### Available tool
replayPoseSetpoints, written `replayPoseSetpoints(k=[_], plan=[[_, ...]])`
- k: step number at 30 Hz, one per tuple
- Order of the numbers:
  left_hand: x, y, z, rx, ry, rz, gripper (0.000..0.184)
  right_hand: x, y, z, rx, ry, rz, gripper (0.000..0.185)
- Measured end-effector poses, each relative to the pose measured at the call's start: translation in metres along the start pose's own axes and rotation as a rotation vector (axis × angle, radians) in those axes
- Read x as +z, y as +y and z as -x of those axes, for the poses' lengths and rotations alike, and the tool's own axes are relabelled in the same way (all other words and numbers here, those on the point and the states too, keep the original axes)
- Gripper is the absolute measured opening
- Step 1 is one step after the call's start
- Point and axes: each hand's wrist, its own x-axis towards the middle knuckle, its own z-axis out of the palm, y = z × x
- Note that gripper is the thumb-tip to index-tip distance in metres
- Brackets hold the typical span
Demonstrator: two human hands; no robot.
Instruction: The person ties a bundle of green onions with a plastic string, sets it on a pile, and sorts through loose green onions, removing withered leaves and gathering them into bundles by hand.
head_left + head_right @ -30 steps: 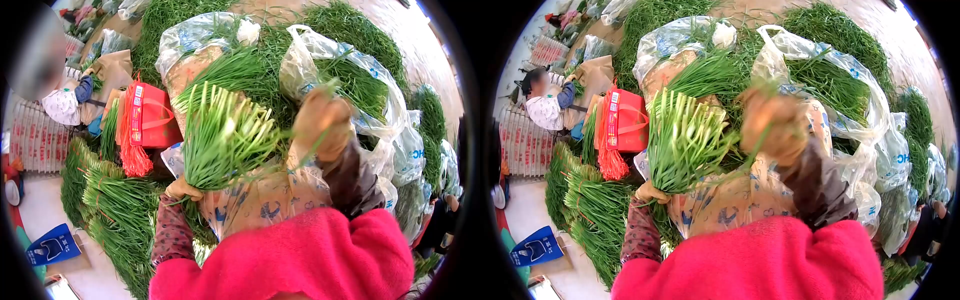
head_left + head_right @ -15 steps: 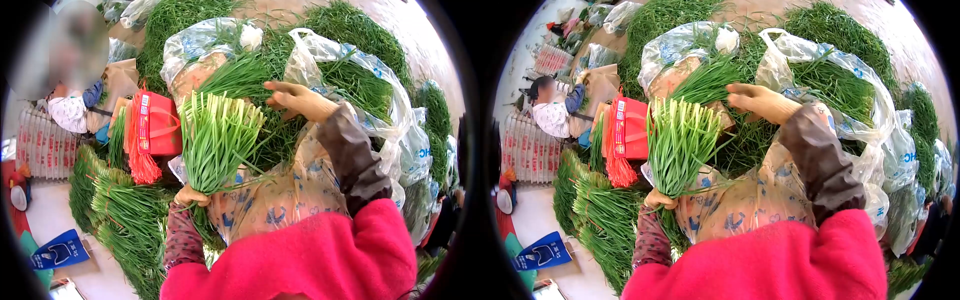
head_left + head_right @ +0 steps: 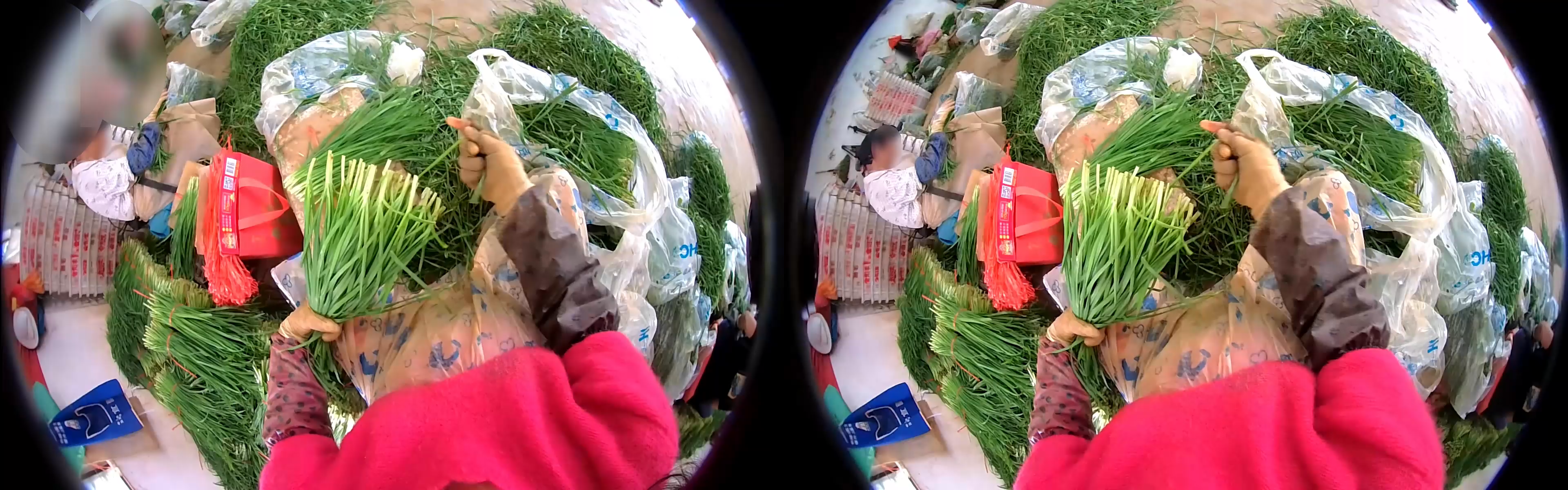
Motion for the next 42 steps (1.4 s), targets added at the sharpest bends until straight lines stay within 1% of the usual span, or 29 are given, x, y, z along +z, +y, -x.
replayPoseSetpoints(k=[1, 2, 3, 5, 7, 9, 11, 12, 13, 15, 17, 19, 21, 22, 23, 25, 28, 29, 30, 31, 33, 35, 36, 37, 38, 39, 40, 41, 42], plan=[[0.000, -0.001, 0.000, 0.005, 0.017, 0.013, 0.045, 0.011, -0.011, 0.011, -0.063, 0.048, 0.099, 0.030], [0.000, -0.002, -0.001, 0.009, 0.019, 0.013, 0.045, 0.021, -0.020, 0.023, -0.086, 0.072, 0.437, 0.034], [0.000, -0.003, -0.002, 0.052, 0.014, -0.025, 0.044, 0.029, -0.018, 0.031, -0.086, 0.071, 0.438, 0.034], [0.001, -0.005, -0.003, 0.093, 0.010, -0.064, 0.044, 0.052, -0.009, 0.047, -0.315, -0.189, 1.391, 0.044], [0.003, -0.002, -0.005, 0.111, 0.022, -0.074, 0.042, 0.086, -0.005, 0.059, -0.112, -0.183, 1.918, 0.057], [0.009, 0.004, -0.006, 0.072, 0.035, -0.089, 0.042, 0.078, 0.020, 0.043, -0.097, -0.206, 1.965, 0.048], [0.010, 0.007, -0.005, 0.018, 0.059, -0.097, 0.041, 0.064, 0.040, 0.028, -0.223, -0.197, 1.519, 0.034], [0.008, 0.006, -0.005, 0.046, 0.036, -0.123, 0.040, 0.063, 0.038, 0.026, 0.113, -0.217, 1.166, 0.026], [0.005, 0.003, -0.004, 0.069, 0.016, -0.145, 0.040, 0.065, 0.033, 0.026, 0.297, -0.264, 0.809, 0.022], [-0.001, -0.001, -0.002, 0.078, -0.022, -0.113, 0.037, 0.067, 0.025, 0.029, 0.229, -0.207, 0.405, 0.019], [-0.001, -0.006, 0.000, 0.114, -0.044, -0.034, 0.040, 0.058, 0.002, 0.019, 0.116, -0.369, -0.114, 0.022], [0.001, -0.009, 0.004, 0.109, -0.010, 0.024, 0.042, 0.046, -0.020, 0.006, -0.139, -0.265, -0.240, 0.026], [0.001, -0.007, 0.005, 0.118, 0.019, 0.072, 0.045, 0.027, -0.041, 0.005, -0.256, -0.153, 0.128, 0.028], [0.001, -0.007, 0.004, 0.119, 0.016, 0.082, 0.043, 0.028, -0.048, 0.016, -0.154, 0.025, 0.472, 0.034], [0.003, -0.007, 0.003, 0.118, 0.015, 0.094, 0.041, 0.031, -0.049, 0.019, -0.055, 0.005, 0.768, 0.050], [0.005, -0.008, 0.001, 0.138, 0.040, 0.115, 0.037, 0.052, -0.044, 0.037, 0.242, 0.114, 1.438, 0.056], [0.004, -0.004, -0.005, 0.144, 0.003, 0.073, 0.036, 0.064, -0.017, 0.047, 0.389, -0.132, 1.350, 0.074], [0.004, -0.004, -0.005, 0.134, 0.002, 0.070, 0.036, 0.072, -0.006, 0.046, 0.396, -0.176, 1.406, 0.081], [0.003, -0.005, -0.005, 0.138, 0.032, 0.045, 0.037, 0.057, 0.024, 0.032, 0.165, -0.222, 1.670, 0.081], [0.003, -0.005, -0.005, 0.142, 0.062, 0.019, 0.038, 0.079, 0.024, 0.038, 0.268, -0.233, 1.717, 0.066], [0.009, 0.001, -0.006, 0.128, 0.105, 0.000, 0.040, 0.088, 0.046, 0.033, 0.326, -0.304, 1.836, 0.050], [0.020, 0.006, -0.008, 0.124, 0.097, -0.004, 0.046, 0.078, 0.064, 0.018, 0.298, -0.343, 1.488, 0.041], [0.015, 0.000, -0.006, 0.117, 0.124, 0.025, 0.046, 0.073, 0.063, 0.014, 0.450, -0.343, 1.114, 0.035], [0.013, -0.004, -0.004, 0.154, 0.123, 0.021, 0.047, 0.072, 0.054, 0.017, 0.423, -0.386, 0.784, 0.031], [0.014, -0.003, -0.004, 0.133, 0.113, 0.055, 0.049, 0.078, 0.041, 0.019, 0.427, -0.328, 0.481, 0.029], [0.015, -0.001, -0.003, 0.115, 0.103, 0.087, 0.051, 0.088, 0.030, 0.021, 0.300, -0.157, 0.293, 0.030], [0.013, -0.003, -0.003, 0.135, 0.062, 0.093, 0.056, 0.096, 0.013, 0.020, 0.230, -0.099, 0.199, 0.032], [0.012, -0.004, -0.004, 0.134, 0.062, 0.095, 0.056, 0.095, 0.006, 0.009, 0.137, -0.123, 0.080, 0.034], [0.011, -0.005, -0.004, 0.149, 0.069, 0.088, 0.058, 0.092, -0.001, 0.005, 0.036, -0.101, 0.077, 0.035]])
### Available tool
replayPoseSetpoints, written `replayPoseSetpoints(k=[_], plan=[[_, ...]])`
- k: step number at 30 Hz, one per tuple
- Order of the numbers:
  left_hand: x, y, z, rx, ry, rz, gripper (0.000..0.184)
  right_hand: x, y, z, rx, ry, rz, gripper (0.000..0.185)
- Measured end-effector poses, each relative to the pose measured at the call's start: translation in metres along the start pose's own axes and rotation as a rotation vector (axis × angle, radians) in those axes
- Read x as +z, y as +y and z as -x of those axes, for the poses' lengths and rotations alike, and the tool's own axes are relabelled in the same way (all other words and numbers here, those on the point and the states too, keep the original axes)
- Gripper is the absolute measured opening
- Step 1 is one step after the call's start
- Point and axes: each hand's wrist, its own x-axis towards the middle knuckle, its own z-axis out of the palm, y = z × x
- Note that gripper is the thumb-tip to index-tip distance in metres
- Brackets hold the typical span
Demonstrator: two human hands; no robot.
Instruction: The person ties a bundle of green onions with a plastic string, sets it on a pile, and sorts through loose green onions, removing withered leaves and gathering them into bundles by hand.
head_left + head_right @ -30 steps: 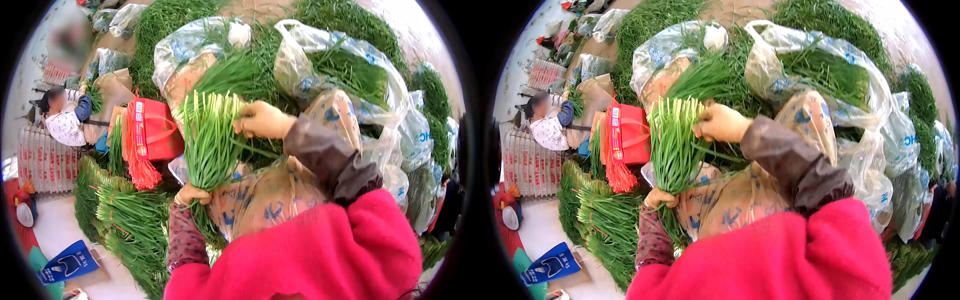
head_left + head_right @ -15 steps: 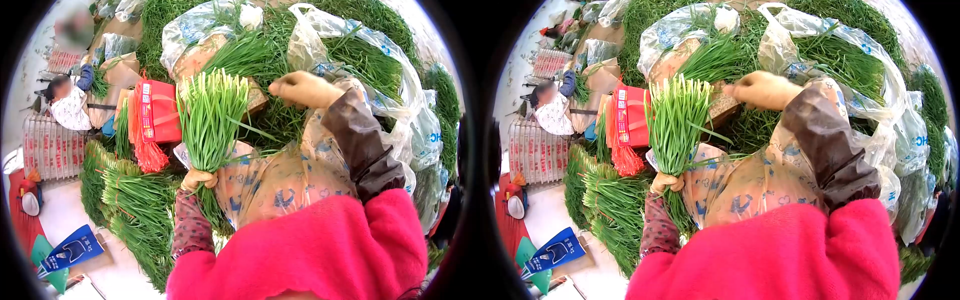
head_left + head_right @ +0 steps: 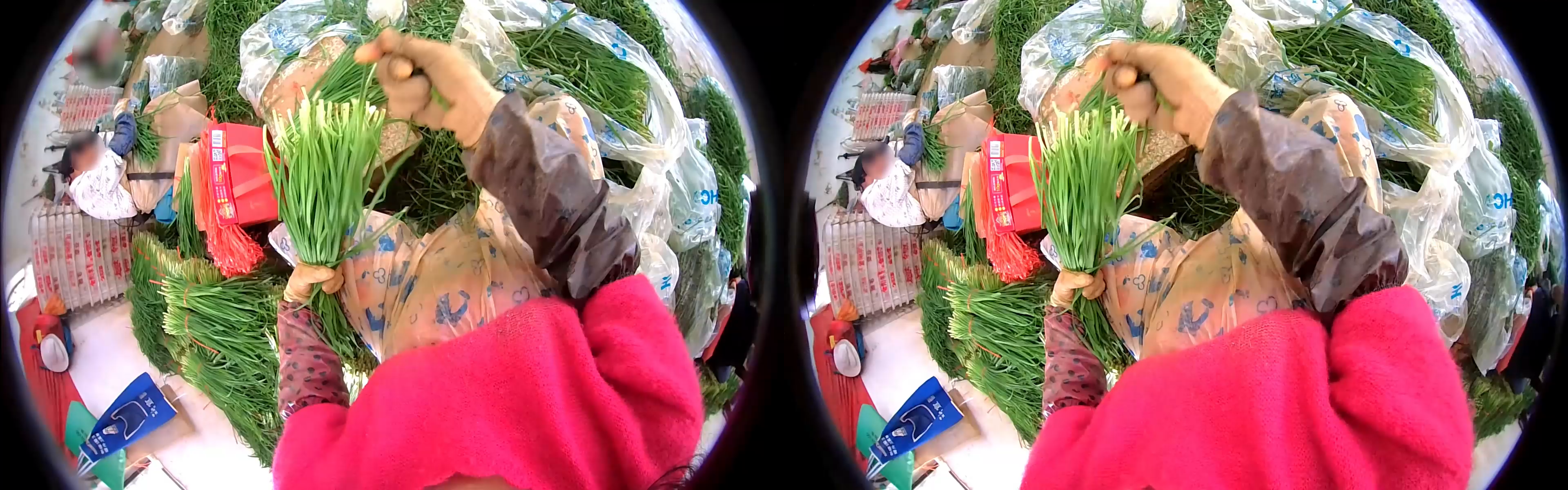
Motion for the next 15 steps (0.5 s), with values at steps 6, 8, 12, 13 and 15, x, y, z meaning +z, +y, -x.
replayPoseSetpoints(k=[6, 8, 12, 13, 15], plan=[[0.006, 0.004, -0.002, 0.048, 0.000, -0.004, 0.059, -0.080, -0.032, -0.011, -0.251, 0.008, -0.394, 0.026], [-0.004, -0.005, 0.003, 0.058, -0.006, 0.021, 0.059, -0.115, -0.041, -0.010, -0.354, 0.161, -0.390, 0.023], [-0.007, -0.004, 0.002, 0.064, -0.068, 0.066, 0.059, -0.130, -0.032, 0.011, 0.105, 0.184, 1.417, 0.013], [-0.008, -0.005, 0.000, 0.077, -0.070, 0.071, 0.062, -0.130, -0.010, 0.025, 0.070, 0.114, 1.730, 0.021], [0.002, 0.000, -0.002, 0.088, -0.023, 0.068, 0.064, -0.093, 0.002, 0.032, 0.594, -0.025, 2.103, 0.055]])
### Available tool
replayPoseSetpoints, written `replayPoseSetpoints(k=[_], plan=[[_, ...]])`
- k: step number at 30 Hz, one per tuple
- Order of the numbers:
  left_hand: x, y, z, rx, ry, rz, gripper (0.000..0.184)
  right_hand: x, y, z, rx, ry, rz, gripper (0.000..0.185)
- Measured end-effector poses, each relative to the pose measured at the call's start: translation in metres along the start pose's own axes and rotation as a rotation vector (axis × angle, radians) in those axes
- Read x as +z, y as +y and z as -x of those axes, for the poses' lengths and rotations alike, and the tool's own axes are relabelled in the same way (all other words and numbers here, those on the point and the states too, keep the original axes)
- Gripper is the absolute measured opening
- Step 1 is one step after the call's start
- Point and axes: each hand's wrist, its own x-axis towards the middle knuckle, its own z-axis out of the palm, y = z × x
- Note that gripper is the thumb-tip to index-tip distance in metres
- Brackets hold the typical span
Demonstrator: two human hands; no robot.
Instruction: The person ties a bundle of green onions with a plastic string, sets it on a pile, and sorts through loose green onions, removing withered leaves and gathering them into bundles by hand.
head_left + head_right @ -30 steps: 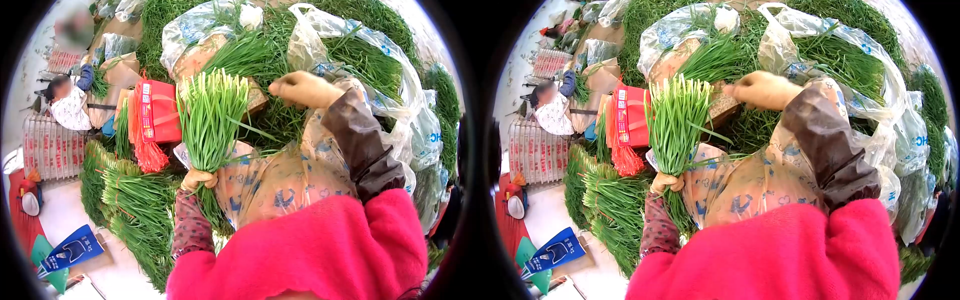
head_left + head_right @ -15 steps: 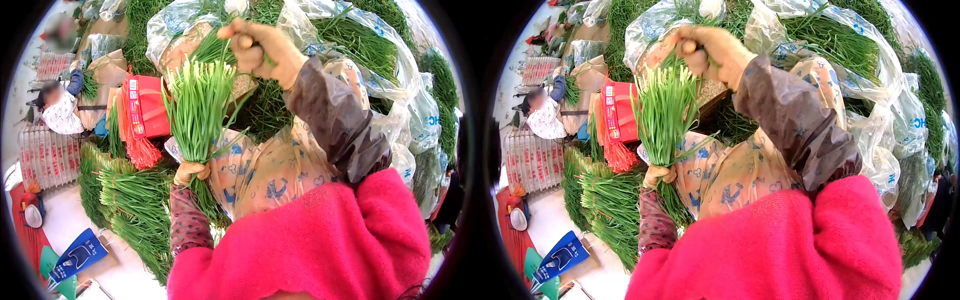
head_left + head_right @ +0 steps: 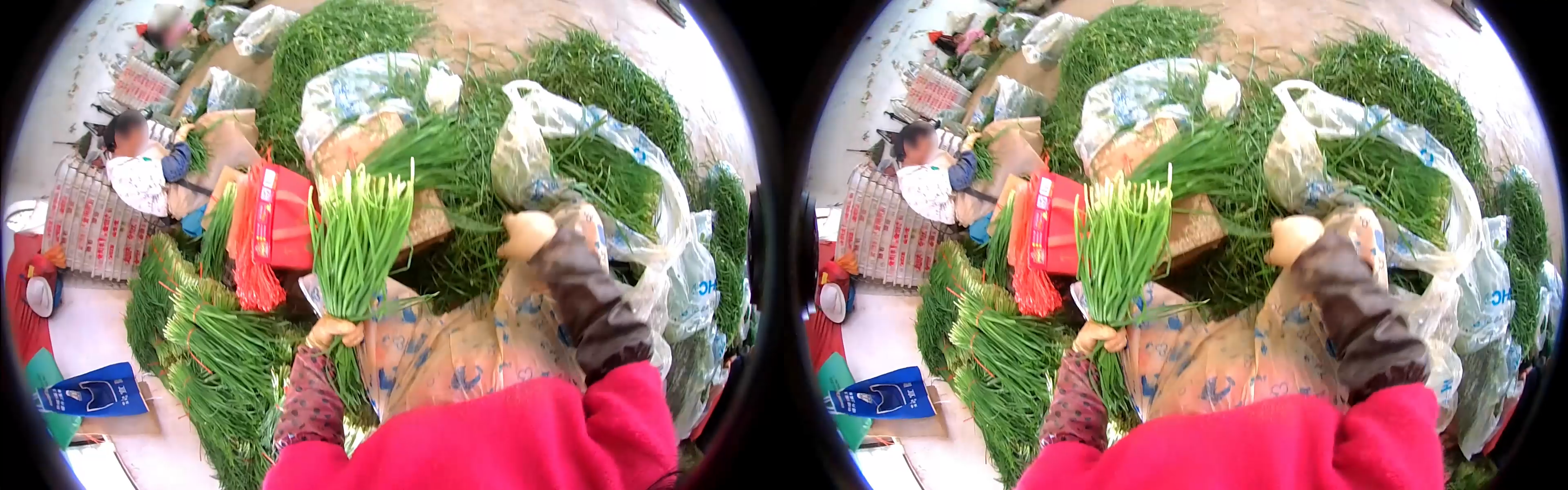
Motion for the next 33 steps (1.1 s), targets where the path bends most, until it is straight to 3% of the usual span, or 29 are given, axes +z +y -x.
replayPoseSetpoints(k=[1, 2, 3, 5, 6, 8, 10, 11, 12, 13, 14, 15, 17, 18, 19, 20, 21, 24, 28, 30, 31, 32, 33], plan=[[0.002, 0.001, -0.002, 0.006, 0.012, -0.046, 0.063, 0.006, -0.012, 0.004, -0.005, 0.116, -0.109, 0.061], [0.004, 0.002, -0.003, 0.006, 0.027, -0.086, 0.061, 0.029, -0.015, -0.009, -0.193, 0.402, -0.369, 0.054], [0.005, 0.004, -0.002, -0.016, 0.066, -0.121, 0.050, 0.036, -0.024, -0.016, -0.282, 0.264, -0.813, 0.050], [0.015, 0.004, 0.002, -0.003, 0.117, -0.229, 0.046, 0.044, -0.055, -0.023, -0.173, -0.091, -1.763, 0.047], [0.023, 0.006, 0.000, 0.023, 0.164, -0.337, 0.042, 0.051, -0.068, -0.031, -0.124, -0.128, -1.972, 0.045], [0.073, 0.022, -0.002, 0.068, 0.346, -0.347, 0.031, 0.064, -0.081, -0.051, -0.061, -0.411, -2.437, 0.039], [0.082, 0.015, -0.004, 0.095, 0.411, -0.610, 0.036, 0.067, -0.090, -0.048, -0.066, -0.390, -2.646, 0.036], [0.097, 0.016, -0.001, 0.012, 0.479, -0.665, 0.049, 0.082, -0.088, -0.058, -0.560, -0.213, -2.256, 0.037], [0.100, 0.007, -0.004, -0.008, 0.473, -0.654, 0.049, 0.099, -0.086, -0.069, -0.946, 0.198, -1.729, 0.038], [0.105, -0.006, -0.006, 0.155, 0.481, -0.889, 0.057, 0.115, -0.084, -0.079, -1.172, 0.572, -1.433, 0.038], [0.111, -0.018, -0.005, 0.318, 0.481, -1.119, 0.065, 0.114, -0.080, -0.071, -1.206, 0.226, -1.735, 0.045], [0.116, -0.028, -0.002, 0.288, 0.479, -1.108, 0.065, 0.112, -0.076, -0.067, -1.211, -0.150, -2.015, 0.054], [0.123, -0.041, -0.001, 0.195, 0.462, -1.832, 0.077, 0.098, -0.072, -0.058, -1.139, -0.989, -2.458, 0.077], [0.126, -0.046, -0.001, 0.141, 0.428, -2.192, 0.084, 0.093, -0.073, -0.049, -1.127, -0.990, -2.472, 0.077], [0.128, -0.054, 0.000, 0.022, 0.462, -1.919, 0.087, 0.089, -0.074, -0.040, -1.083, -1.005, -2.483, 0.073], [0.128, -0.058, 0.003, 0.011, 0.459, -1.913, 0.087, 0.087, -0.073, -0.036, -1.040, -1.021, -2.489, 0.070], [0.129, -0.061, 0.006, -0.049, 0.461, -1.823, 0.085, 0.088, -0.069, -0.042, -1.128, -1.185, -2.446, 0.068], [0.140, -0.053, 0.010, -0.056, 0.452, -1.702, 0.084, 0.080, -0.068, -0.038, -1.139, -1.136, -2.422, 0.067], [0.151, -0.015, 0.022, 0.046, 0.237, -1.688, 0.083, 0.070, -0.069, -0.031, -1.135, -1.082, -2.383, 0.064], [0.156, 0.019, 0.028, -0.173, 0.015, -1.743, 0.081, 0.066, -0.070, -0.027, -1.139, -1.054, -2.360, 0.063], [0.152, 0.040, 0.035, -0.068, -0.015, -1.577, 0.076, 0.064, -0.069, -0.026, -1.139, -1.042, -2.350, 0.063], [0.143, 0.058, 0.043, -0.089, -0.021, -1.419, 0.074, 0.062, -0.071, -0.023, -1.134, -1.035, -2.339, 0.062], [0.142, 0.076, 0.050, -0.054, 0.095, -1.257, 0.081, 0.060, -0.070, -0.022, -1.133, -1.020, -2.327, 0.062]])
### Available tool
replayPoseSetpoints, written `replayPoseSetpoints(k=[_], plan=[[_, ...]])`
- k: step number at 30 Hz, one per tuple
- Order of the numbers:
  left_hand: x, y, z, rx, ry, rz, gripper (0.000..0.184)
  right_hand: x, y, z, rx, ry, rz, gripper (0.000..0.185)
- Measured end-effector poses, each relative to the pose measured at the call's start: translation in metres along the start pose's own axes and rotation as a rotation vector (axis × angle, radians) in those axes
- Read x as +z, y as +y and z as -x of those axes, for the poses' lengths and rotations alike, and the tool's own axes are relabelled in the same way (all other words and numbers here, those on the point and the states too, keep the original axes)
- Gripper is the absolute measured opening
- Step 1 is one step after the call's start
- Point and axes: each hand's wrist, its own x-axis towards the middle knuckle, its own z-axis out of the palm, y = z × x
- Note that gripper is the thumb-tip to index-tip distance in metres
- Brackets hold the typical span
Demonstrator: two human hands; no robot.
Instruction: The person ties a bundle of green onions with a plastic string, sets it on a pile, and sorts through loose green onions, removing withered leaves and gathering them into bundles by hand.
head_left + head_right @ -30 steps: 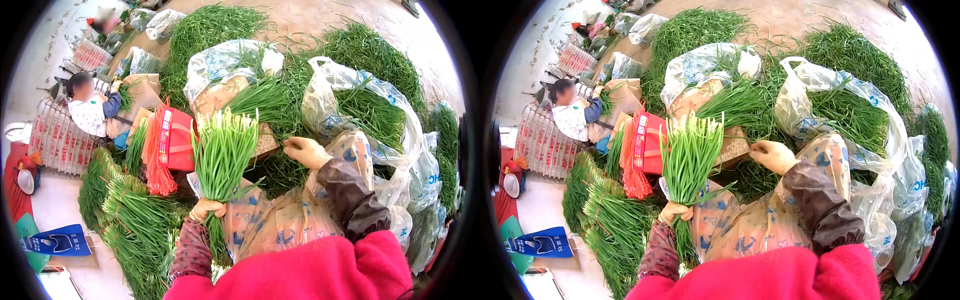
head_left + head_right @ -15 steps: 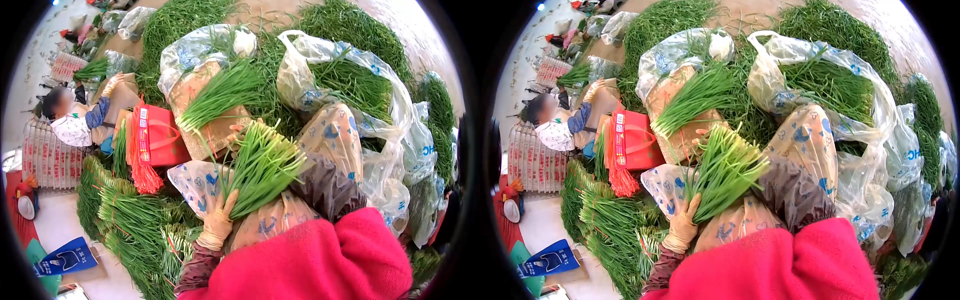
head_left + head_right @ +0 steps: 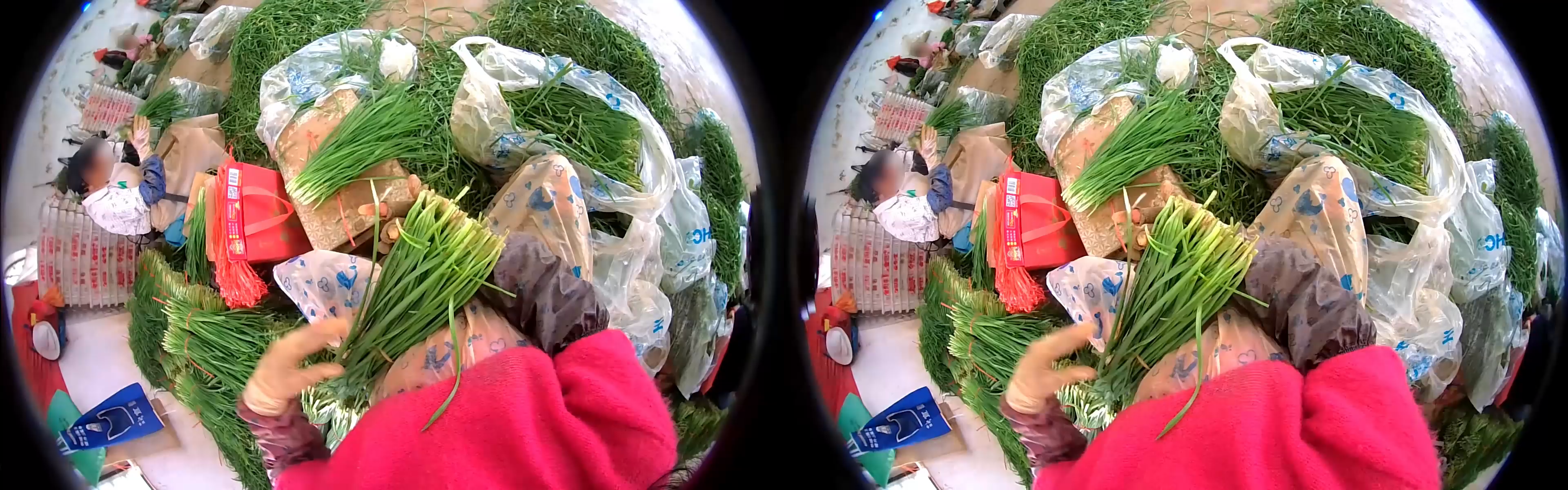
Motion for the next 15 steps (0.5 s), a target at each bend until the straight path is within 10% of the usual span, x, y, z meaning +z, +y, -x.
replayPoseSetpoints(k=[3, 7, 13, 15], plan=[[-0.006, -0.001, -0.016, 0.080, 0.388, 0.598, 0.107, 0.008, 0.002, -0.005, 0.011, 0.014, 0.028, 0.060], [0.009, -0.051, -0.098, 0.187, 0.063, 0.430, 0.135, 0.020, 0.005, -0.007, 0.013, 0.031, 0.075, 0.058], [0.080, -0.056, -0.134, -0.026, -0.211, 0.901, 0.107, 0.031, -0.010, 0.005, -0.015, 0.190, 0.326, 0.055], [0.087, -0.045, -0.128, -0.135, -0.174, 0.986, 0.094, 0.021, -0.042, 0.013, 0.066, 0.806, 0.796, 0.048]])
